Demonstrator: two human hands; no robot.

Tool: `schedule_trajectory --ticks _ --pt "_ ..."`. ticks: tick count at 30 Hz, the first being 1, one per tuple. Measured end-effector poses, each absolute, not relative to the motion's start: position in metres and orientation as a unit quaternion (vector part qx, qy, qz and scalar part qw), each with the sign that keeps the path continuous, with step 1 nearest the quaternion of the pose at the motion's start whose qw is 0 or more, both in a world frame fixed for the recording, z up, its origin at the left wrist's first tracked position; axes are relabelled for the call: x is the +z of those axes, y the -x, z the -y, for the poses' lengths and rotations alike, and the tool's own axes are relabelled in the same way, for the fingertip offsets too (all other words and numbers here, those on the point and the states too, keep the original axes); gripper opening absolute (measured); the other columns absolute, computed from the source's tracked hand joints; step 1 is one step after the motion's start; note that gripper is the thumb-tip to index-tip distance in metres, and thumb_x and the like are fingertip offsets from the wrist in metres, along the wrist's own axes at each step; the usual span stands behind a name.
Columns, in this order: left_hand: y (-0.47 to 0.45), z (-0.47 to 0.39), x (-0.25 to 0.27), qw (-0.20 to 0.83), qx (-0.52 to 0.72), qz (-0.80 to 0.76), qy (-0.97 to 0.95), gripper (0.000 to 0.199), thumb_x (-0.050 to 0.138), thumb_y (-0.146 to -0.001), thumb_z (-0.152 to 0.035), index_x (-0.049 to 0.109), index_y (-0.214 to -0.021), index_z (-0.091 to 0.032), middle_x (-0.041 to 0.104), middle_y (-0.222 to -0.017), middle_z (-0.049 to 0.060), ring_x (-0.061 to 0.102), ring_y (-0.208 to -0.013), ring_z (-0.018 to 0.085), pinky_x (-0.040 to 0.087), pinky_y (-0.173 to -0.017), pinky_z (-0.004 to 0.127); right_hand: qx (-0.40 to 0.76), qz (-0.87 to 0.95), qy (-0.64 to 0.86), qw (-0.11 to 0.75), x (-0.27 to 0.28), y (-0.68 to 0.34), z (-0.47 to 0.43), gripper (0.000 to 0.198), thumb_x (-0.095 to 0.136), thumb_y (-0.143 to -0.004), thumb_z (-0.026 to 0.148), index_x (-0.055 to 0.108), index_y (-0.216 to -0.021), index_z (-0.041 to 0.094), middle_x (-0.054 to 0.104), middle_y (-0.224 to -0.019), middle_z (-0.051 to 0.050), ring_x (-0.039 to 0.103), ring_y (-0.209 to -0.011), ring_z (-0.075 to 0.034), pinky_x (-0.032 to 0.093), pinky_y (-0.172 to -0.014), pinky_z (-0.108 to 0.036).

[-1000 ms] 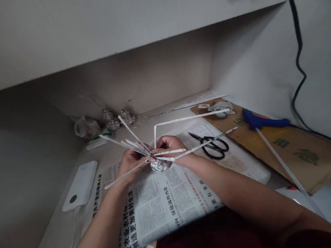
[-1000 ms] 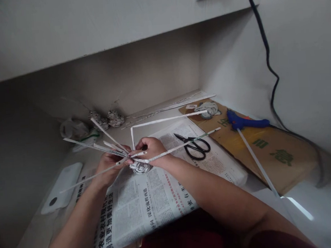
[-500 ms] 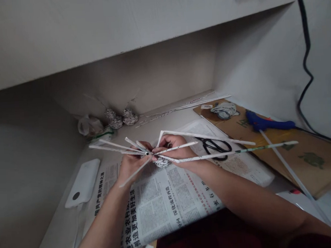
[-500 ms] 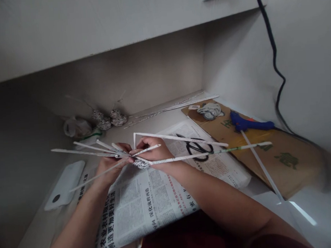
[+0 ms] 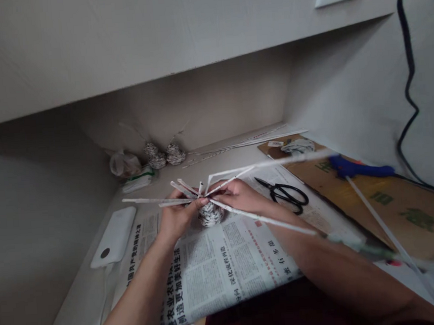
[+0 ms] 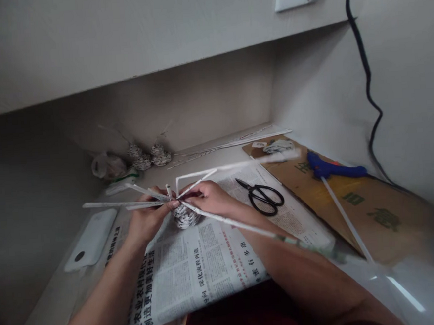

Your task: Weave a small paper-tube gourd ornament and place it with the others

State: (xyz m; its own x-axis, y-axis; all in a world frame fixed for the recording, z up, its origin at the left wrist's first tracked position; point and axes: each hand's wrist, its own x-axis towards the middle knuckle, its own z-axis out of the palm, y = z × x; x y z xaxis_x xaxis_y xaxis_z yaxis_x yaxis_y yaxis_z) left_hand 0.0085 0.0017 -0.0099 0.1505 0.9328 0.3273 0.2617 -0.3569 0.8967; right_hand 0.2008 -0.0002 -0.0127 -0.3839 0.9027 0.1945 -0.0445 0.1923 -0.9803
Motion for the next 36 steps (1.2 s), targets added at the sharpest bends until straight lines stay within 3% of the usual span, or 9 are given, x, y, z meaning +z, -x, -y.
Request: schedule_trajectory --ticks 4,5,8,10,15,19,22,26,36 --pt "-0.009 -0.004 -0.011 0.321 0.5 -0.486 -0.64 0.025 0.077 -0.066 -0.032 0.063 -0.08 -0.016 0.065 -0.075 0.0 0.06 -0.071 0.016 0.046 -0.067 0.026 0.543 0.66 0.308 0.419 -0.013 -0.202 0.002 0.052 0.083 -0.062 0.024 0.066 -0.111 0.024 0.066 -0.091 -0.001 0.06 -0.08 -0.014 0.049 -0.067 -0.025" --pt "-0.009 -0.004 -0.011 0.319 0.504 -0.491 -0.635 0.026 0.078 -0.066 -0.032 0.063 -0.079 -0.016 0.065 -0.074 0.0 0.059 -0.07 0.015 0.046 -0.066 0.026 0.547 0.652 0.307 0.425 -0.013 -0.201 0.003 0.052 0.083 -0.062 0.028 0.066 -0.111 0.024 0.066 -0.09 -0.001 0.06 -0.079 -0.014 0.048 -0.064 -0.024" --pt "-0.011 -0.003 -0.008 0.318 0.512 -0.491 -0.629 0.026 0.078 -0.065 -0.031 0.063 -0.079 -0.016 0.064 -0.072 -0.001 0.059 -0.067 0.015 0.046 -0.064 0.025 0.578 0.574 0.322 0.483 -0.014 -0.197 0.003 0.03 0.067 -0.08 0.043 0.068 -0.1 0.021 0.066 -0.083 -0.003 0.06 -0.069 -0.012 0.045 -0.053 -0.021" --pt "-0.013 0.0 -0.005 0.318 0.507 -0.489 -0.634 0.025 0.079 -0.064 -0.03 0.063 -0.077 -0.017 0.065 -0.071 -0.001 0.059 -0.067 0.015 0.046 -0.064 0.025 0.624 0.49 0.335 0.508 -0.014 -0.196 0.001 0.033 0.058 -0.086 0.048 0.068 -0.093 0.017 0.066 -0.076 -0.004 0.06 -0.061 -0.011 0.041 -0.044 -0.02" --pt "-0.018 0.004 0.0 0.315 0.488 -0.493 -0.648 0.024 0.08 -0.061 -0.027 0.061 -0.071 -0.017 0.065 -0.071 -0.001 0.06 -0.068 0.015 0.047 -0.064 0.025 0.723 0.338 0.342 0.497 -0.011 -0.204 -0.01 0.04 0.045 -0.094 0.046 0.067 -0.088 0.013 0.065 -0.066 -0.005 0.059 -0.051 -0.011 0.038 -0.04 -0.019" --pt "-0.016 0.003 -0.002 0.315 0.476 -0.493 -0.656 0.025 0.08 -0.062 -0.028 0.063 -0.075 -0.016 0.066 -0.074 0.0 0.061 -0.07 0.016 0.048 -0.066 0.026 0.667 0.362 0.419 0.499 -0.008 -0.208 -0.01 0.037 0.051 -0.09 0.047 0.065 -0.078 0.015 0.062 -0.057 -0.002 0.054 -0.043 -0.01 0.034 -0.036 -0.02" --pt "-0.014 0.002 -0.003 0.329 0.478 -0.479 -0.659 0.027 0.08 -0.062 -0.029 0.063 -0.078 -0.017 0.066 -0.074 0.0 0.061 -0.071 0.017 0.048 -0.067 0.027 0.567 0.491 0.454 0.481 -0.011 -0.201 -0.003 0.027 0.062 -0.083 0.04 0.064 -0.071 0.016 0.06 -0.055 0.001 0.05 -0.042 -0.009 0.037 -0.04 -0.021" --pt "-0.012 0.001 -0.003 0.345 0.479 -0.453 -0.668 0.026 0.08 -0.064 -0.029 0.061 -0.077 -0.017 0.065 -0.073 -0.001 0.06 -0.07 0.016 0.047 -0.066 0.025 0.442 0.623 0.418 0.492 -0.017 -0.19 0.007 0.011 0.063 -0.08 0.027 0.069 -0.083 0.018 0.07 -0.08 -0.003 0.061 -0.067 -0.012 0.048 -0.061 -0.024" --pt "0.004 -0.005 -0.002 0.439 0.404 -0.405 -0.693 0.02 0.068 -0.078 -0.028 0.066 -0.094 -0.016 0.068 -0.089 0.004 0.063 -0.085 0.018 0.049 -0.078 0.029 0.392 0.635 0.445 0.494 -0.017 -0.187 0.009 0.013 0.062 -0.081 0.028 0.07 -0.085 0.018 0.071 -0.078 -0.003 0.062 -0.066 -0.013 0.048 -0.062 -0.026"
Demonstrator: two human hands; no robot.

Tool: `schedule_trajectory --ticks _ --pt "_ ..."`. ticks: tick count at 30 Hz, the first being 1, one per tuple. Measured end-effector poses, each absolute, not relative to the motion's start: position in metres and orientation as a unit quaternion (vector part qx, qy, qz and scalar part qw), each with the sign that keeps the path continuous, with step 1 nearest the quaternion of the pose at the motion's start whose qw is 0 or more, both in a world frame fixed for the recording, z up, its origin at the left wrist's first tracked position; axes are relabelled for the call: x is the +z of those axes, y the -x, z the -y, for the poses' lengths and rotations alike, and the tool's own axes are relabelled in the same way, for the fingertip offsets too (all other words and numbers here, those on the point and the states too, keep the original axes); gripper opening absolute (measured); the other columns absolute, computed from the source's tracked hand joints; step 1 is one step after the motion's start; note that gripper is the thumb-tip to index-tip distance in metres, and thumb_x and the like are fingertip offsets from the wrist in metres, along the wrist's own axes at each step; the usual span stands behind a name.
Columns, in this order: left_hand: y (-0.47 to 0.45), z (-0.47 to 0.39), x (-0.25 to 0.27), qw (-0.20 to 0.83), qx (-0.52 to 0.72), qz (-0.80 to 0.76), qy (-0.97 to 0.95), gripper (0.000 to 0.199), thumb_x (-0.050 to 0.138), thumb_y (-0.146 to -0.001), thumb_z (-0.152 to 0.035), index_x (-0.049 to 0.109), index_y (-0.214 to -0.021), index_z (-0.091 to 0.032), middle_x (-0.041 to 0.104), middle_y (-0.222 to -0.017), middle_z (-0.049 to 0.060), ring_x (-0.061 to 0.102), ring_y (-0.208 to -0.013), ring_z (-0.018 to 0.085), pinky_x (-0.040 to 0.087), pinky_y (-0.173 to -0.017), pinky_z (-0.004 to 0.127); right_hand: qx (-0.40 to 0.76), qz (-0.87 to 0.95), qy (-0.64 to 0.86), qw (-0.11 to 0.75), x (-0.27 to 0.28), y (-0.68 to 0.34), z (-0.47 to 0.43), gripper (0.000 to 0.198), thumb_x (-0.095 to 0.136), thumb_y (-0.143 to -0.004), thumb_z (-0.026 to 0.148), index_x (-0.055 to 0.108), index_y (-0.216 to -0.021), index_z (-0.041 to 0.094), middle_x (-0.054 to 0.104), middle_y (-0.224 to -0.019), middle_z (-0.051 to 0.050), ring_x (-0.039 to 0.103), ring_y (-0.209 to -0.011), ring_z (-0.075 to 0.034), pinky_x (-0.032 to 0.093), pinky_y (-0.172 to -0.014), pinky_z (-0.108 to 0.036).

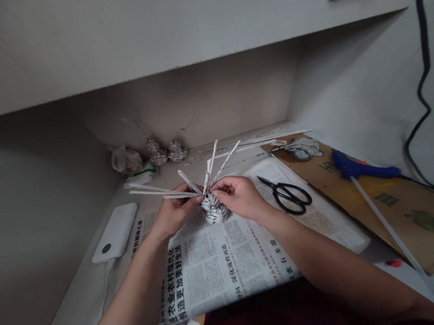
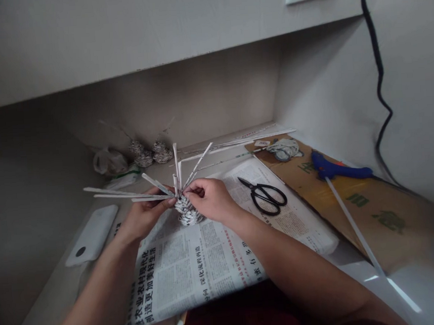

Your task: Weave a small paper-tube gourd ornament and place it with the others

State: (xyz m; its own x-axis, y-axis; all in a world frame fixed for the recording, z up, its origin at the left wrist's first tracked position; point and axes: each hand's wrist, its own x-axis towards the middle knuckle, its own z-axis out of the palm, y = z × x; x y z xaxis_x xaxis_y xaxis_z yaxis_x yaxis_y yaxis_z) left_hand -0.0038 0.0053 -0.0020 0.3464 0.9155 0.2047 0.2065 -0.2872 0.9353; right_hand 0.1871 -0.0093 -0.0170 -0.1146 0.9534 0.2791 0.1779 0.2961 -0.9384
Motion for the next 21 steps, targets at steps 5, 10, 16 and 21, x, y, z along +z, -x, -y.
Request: schedule_trajectory --ticks 5,10,16,21 --pt "0.0043 -0.0063 -0.0029 0.445 0.41 -0.4 -0.688 0.018 0.066 -0.079 -0.027 0.066 -0.093 -0.017 0.068 -0.086 0.004 0.062 -0.079 0.017 0.05 -0.072 0.028 0.384 0.643 0.438 0.498 -0.0166 -0.1855 0.0116 0.011 0.064 -0.078 0.024 0.071 -0.085 0.019 0.072 -0.08 -0.003 0.063 -0.068 -0.013 0.049 -0.063 -0.026" --pt "0.0056 -0.0061 -0.0018 0.417 0.392 -0.387 -0.723 0.015 0.063 -0.081 -0.025 0.067 -0.094 -0.018 0.068 -0.089 0.004 0.063 -0.082 0.018 0.05 -0.075 0.029 0.37 0.646 0.44 0.502 -0.0196 -0.1831 0.0119 0.009 0.066 -0.077 0.025 0.069 -0.083 0.019 0.07 -0.077 -0.003 0.062 -0.067 -0.013 0.048 -0.062 -0.026" --pt "0.0081 -0.0053 -0.0005 0.411 0.377 -0.37 -0.743 0.017 0.062 -0.083 -0.026 0.066 -0.098 -0.018 0.067 -0.09 0.004 0.062 -0.084 0.017 0.05 -0.078 0.03 0.362 0.644 0.456 0.497 -0.0198 -0.18 0.0124 0.008 0.064 -0.077 0.025 0.066 -0.079 0.018 0.068 -0.075 -0.002 0.059 -0.065 -0.012 0.046 -0.058 -0.024" --pt "0.0079 -0.0037 0.0012 0.419 0.375 -0.367 -0.741 0.018 0.066 -0.08 -0.025 0.065 -0.097 -0.018 0.066 -0.089 0.004 0.061 -0.083 0.017 0.049 -0.077 0.029 0.364 0.638 0.464 0.495 -0.0172 -0.1797 0.0142 0.007 0.063 -0.076 0.025 0.063 -0.077 0.018 0.066 -0.073 -0.001 0.057 -0.062 -0.011 0.045 -0.056 -0.022"
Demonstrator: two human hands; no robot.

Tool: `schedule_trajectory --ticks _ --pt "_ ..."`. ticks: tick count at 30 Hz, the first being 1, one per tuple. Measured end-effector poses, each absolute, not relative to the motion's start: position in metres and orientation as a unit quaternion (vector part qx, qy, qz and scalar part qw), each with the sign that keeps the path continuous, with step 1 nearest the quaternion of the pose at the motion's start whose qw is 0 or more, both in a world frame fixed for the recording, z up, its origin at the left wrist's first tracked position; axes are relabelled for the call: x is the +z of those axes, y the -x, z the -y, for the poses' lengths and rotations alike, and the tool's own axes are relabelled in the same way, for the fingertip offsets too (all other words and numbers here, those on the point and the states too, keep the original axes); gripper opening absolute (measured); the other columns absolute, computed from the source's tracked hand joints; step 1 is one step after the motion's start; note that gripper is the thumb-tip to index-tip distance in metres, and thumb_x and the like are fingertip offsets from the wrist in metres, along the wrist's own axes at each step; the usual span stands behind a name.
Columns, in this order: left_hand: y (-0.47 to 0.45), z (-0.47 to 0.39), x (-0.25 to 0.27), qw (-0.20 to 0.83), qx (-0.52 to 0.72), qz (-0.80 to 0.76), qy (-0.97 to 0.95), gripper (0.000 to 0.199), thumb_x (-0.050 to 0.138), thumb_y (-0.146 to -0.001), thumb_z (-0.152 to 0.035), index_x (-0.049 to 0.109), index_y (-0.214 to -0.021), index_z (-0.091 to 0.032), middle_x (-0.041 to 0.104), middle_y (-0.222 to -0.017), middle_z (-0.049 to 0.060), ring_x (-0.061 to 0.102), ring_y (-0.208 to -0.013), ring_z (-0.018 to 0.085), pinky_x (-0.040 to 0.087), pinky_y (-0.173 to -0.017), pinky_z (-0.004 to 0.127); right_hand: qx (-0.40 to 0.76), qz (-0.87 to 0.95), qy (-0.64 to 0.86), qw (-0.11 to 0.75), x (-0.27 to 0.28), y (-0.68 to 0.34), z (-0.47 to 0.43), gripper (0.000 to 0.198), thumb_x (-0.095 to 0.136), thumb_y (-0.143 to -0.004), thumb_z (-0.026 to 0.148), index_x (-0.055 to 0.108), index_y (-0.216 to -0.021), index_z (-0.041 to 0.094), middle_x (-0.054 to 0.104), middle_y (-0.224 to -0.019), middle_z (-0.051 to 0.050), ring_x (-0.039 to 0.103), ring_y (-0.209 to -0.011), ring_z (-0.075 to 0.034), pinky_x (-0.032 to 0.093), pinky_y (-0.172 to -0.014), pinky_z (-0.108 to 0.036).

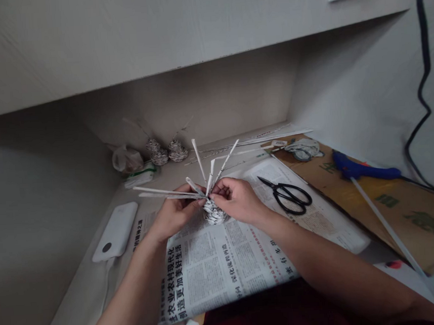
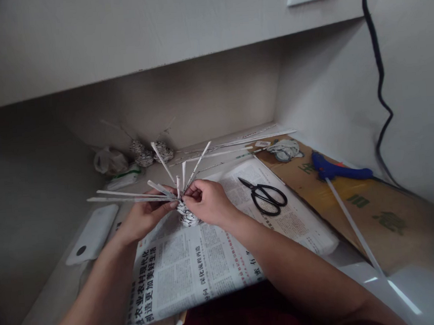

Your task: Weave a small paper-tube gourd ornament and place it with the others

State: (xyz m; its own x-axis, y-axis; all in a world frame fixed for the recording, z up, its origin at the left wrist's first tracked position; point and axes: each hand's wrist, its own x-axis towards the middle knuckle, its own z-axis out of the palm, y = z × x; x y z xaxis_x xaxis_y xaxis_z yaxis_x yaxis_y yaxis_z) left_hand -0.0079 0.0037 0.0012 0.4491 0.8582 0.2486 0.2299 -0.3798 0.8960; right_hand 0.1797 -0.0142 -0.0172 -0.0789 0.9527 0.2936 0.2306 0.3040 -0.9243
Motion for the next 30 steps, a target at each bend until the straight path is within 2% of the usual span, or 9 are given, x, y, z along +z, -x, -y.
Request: schedule_trajectory --ticks 6,10,13,16,22,27,30 --pt "0.002 0.0 0.001 0.395 0.407 -0.413 -0.712 0.02 0.072 -0.074 -0.028 0.064 -0.09 -0.018 0.067 -0.084 0.003 0.062 -0.079 0.018 0.05 -0.073 0.029 0.371 0.669 0.434 0.476 -0.015 -0.182 0.017 0.009 0.061 -0.079 0.027 0.061 -0.08 0.018 0.063 -0.072 0.0 0.056 -0.063 -0.011 0.044 -0.056 -0.023" --pt "0.0 0.001 0.002 0.368 0.408 -0.434 -0.714 0.019 0.073 -0.073 -0.032 0.065 -0.081 -0.016 0.066 -0.074 0.002 0.061 -0.07 0.017 0.048 -0.064 0.026 0.345 0.689 0.436 0.466 -0.015 -0.182 0.018 0.015 0.069 -0.073 0.03 0.062 -0.081 0.019 0.061 -0.074 -0.001 0.053 -0.063 -0.011 0.043 -0.056 -0.024" --pt "-0.001 0.001 0.004 0.369 0.403 -0.424 -0.722 0.022 0.066 -0.08 -0.037 0.065 -0.08 -0.015 0.065 -0.072 0.003 0.06 -0.067 0.016 0.047 -0.062 0.026 0.322 0.684 0.45 0.475 -0.015 -0.18 0.018 0.017 0.073 -0.07 0.031 0.061 -0.076 0.02 0.062 -0.074 -0.001 0.053 -0.063 -0.012 0.043 -0.058 -0.025" --pt "-0.003 0.002 0.005 0.359 0.402 -0.418 -0.731 0.03 0.057 -0.085 -0.042 0.064 -0.077 -0.015 0.064 -0.07 0.002 0.059 -0.063 0.015 0.047 -0.06 0.025 0.299 0.681 0.459 0.486 -0.015 -0.178 0.019 0.015 0.071 -0.072 0.03 0.06 -0.072 0.02 0.061 -0.072 -0.001 0.053 -0.062 -0.012 0.043 -0.059 -0.025" --pt "-0.006 0.003 0.003 0.346 0.417 -0.431 -0.721 0.041 0.048 -0.088 -0.051 0.06 -0.071 -0.016 0.06 -0.061 0.001 0.06 -0.058 0.015 0.047 -0.057 0.024 0.236 0.701 0.469 0.482 -0.01 -0.175 0.023 0.015 0.064 -0.073 0.023 0.052 -0.064 0.02 0.058 -0.07 0.0 0.051 -0.062 -0.012 0.04 -0.058 -0.024" --pt "-0.007 0.002 0.001 0.394 0.428 -0.428 -0.692 0.039 0.046 -0.09 -0.049 0.064 -0.081 -0.015 0.063 -0.069 0.003 0.061 -0.059 0.015 0.049 -0.058 0.026 0.34 0.67 0.46 0.474 -0.011 -0.177 0.021 0.006 0.058 -0.078 0.024 0.059 -0.075 0.019 0.059 -0.068 0.001 0.052 -0.06 -0.011 0.04 -0.055 -0.022" --pt "-0.006 0.001 0.002 0.407 0.414 -0.414 -0.701 0.029 0.059 -0.084 -0.044 0.065 -0.084 -0.016 0.064 -0.074 0.003 0.061 -0.065 0.016 0.049 -0.062 0.026 0.373 0.648 0.466 0.473 -0.011 -0.179 0.02 0.007 0.059 -0.077 0.024 0.062 -0.08 0.019 0.06 -0.067 0.002 0.053 -0.059 -0.011 0.04 -0.054 -0.021"
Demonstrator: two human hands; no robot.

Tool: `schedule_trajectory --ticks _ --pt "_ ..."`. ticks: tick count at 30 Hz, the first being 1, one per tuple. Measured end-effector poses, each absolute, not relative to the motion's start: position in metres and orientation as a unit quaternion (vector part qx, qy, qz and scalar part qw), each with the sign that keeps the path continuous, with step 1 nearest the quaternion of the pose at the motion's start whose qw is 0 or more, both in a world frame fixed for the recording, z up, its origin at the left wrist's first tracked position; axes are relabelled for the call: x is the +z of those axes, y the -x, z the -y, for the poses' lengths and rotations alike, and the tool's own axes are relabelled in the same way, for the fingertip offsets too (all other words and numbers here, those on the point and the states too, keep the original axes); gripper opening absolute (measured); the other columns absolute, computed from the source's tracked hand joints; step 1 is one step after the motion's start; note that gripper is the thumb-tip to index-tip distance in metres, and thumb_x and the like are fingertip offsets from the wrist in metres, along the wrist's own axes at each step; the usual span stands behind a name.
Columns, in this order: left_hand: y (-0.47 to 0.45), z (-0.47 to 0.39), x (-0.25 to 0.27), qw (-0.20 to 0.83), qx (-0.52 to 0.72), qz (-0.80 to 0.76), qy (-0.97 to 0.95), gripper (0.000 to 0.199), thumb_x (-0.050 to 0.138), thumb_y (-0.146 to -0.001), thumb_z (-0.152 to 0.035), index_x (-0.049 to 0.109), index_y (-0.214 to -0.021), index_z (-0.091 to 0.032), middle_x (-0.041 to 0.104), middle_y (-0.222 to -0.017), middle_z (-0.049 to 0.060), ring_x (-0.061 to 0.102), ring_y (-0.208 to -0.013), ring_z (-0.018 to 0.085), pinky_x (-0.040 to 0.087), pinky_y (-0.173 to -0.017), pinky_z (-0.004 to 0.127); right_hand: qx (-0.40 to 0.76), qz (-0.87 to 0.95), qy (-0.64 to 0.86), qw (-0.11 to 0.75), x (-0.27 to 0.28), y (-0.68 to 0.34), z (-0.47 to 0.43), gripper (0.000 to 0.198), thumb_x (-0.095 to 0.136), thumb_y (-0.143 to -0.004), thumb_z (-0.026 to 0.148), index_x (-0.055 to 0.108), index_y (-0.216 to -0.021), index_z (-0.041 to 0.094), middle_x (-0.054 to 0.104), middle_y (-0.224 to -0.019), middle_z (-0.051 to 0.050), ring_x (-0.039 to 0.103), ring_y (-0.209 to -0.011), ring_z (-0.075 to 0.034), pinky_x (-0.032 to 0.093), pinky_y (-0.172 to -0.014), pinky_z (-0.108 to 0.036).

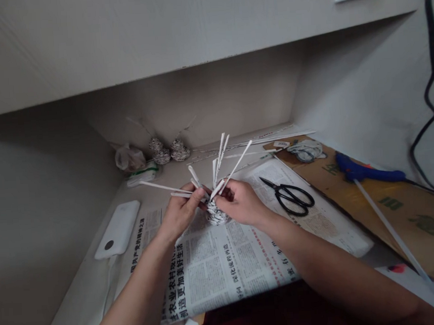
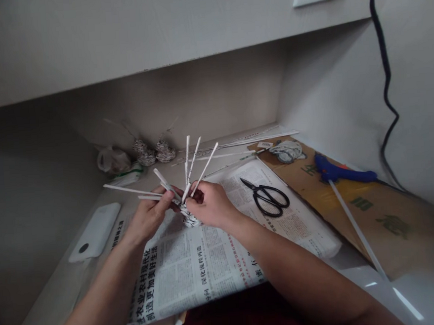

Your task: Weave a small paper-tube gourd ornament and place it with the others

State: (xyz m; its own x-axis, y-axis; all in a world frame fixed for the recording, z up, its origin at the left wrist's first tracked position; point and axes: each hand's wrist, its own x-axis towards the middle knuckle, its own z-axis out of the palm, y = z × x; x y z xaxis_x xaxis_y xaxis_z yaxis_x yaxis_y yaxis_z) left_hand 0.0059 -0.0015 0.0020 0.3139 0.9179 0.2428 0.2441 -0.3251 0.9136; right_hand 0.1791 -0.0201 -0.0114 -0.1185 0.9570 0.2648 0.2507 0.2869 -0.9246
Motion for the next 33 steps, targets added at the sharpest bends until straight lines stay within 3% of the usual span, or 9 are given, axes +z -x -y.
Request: schedule_trajectory --ticks 3,11,18,24,33 --pt "-0.006 0.003 0.003 0.4 0.407 -0.408 -0.713 0.025 0.075 -0.071 -0.033 0.064 -0.085 -0.016 0.066 -0.079 0.002 0.061 -0.074 0.017 0.049 -0.07 0.026 0.389 0.641 0.466 0.471 -0.013 -0.181 0.018 0.008 0.061 -0.076 0.027 0.061 -0.078 0.019 0.06 -0.067 0.002 0.053 -0.06 -0.01 0.039 -0.053 -0.02" --pt "-0.01 0.003 -0.004 0.393 0.43 -0.448 -0.678 0.019 0.071 -0.074 -0.026 0.058 -0.084 -0.016 0.065 -0.078 0.001 0.06 -0.071 0.014 0.048 -0.067 0.025 0.48 0.589 0.45 0.47 -0.031 -0.183 0.005 0.012 0.061 -0.076 0.03 0.056 -0.078 0.02 0.059 -0.063 0.003 0.054 -0.056 -0.011 0.04 -0.051 -0.02" --pt "-0.012 0.002 -0.007 0.444 0.437 -0.448 -0.642 0.041 0.073 -0.071 -0.024 0.062 -0.11 -0.018 0.071 -0.093 0.004 0.065 -0.081 0.016 0.051 -0.075 0.027 0.56 0.528 0.451 0.452 -0.018 -0.184 0.008 0.01 0.061 -0.073 0.025 0.052 -0.072 0.02 0.048 -0.047 0.009 0.042 -0.041 -0.008 0.033 -0.041 -0.019" --pt "-0.013 0.006 -0.005 0.442 0.425 -0.454 -0.647 0.029 0.074 -0.071 -0.03 0.069 -0.096 -0.015 0.072 -0.092 0.006 0.066 -0.084 0.019 0.052 -0.076 0.029 0.563 0.53 0.434 0.462 -0.018 -0.185 0.008 0.009 0.061 -0.072 0.02 0.052 -0.073 0.02 0.047 -0.046 0.009 0.039 -0.04 -0.006 0.031 -0.039 -0.018" --pt "-0.015 0.008 -0.003 0.375 0.418 -0.473 -0.679 0.022 0.071 -0.074 -0.03 0.067 -0.089 -0.015 0.071 -0.083 0.004 0.064 -0.076 0.018 0.05 -0.071 0.028 0.546 0.547 0.447 0.45 -0.008 -0.189 0.012 0.011 0.064 -0.08 0.027 0.061 -0.084 0.017 0.054 -0.055 0.005 0.047 -0.045 -0.007 0.037 -0.041 -0.018"
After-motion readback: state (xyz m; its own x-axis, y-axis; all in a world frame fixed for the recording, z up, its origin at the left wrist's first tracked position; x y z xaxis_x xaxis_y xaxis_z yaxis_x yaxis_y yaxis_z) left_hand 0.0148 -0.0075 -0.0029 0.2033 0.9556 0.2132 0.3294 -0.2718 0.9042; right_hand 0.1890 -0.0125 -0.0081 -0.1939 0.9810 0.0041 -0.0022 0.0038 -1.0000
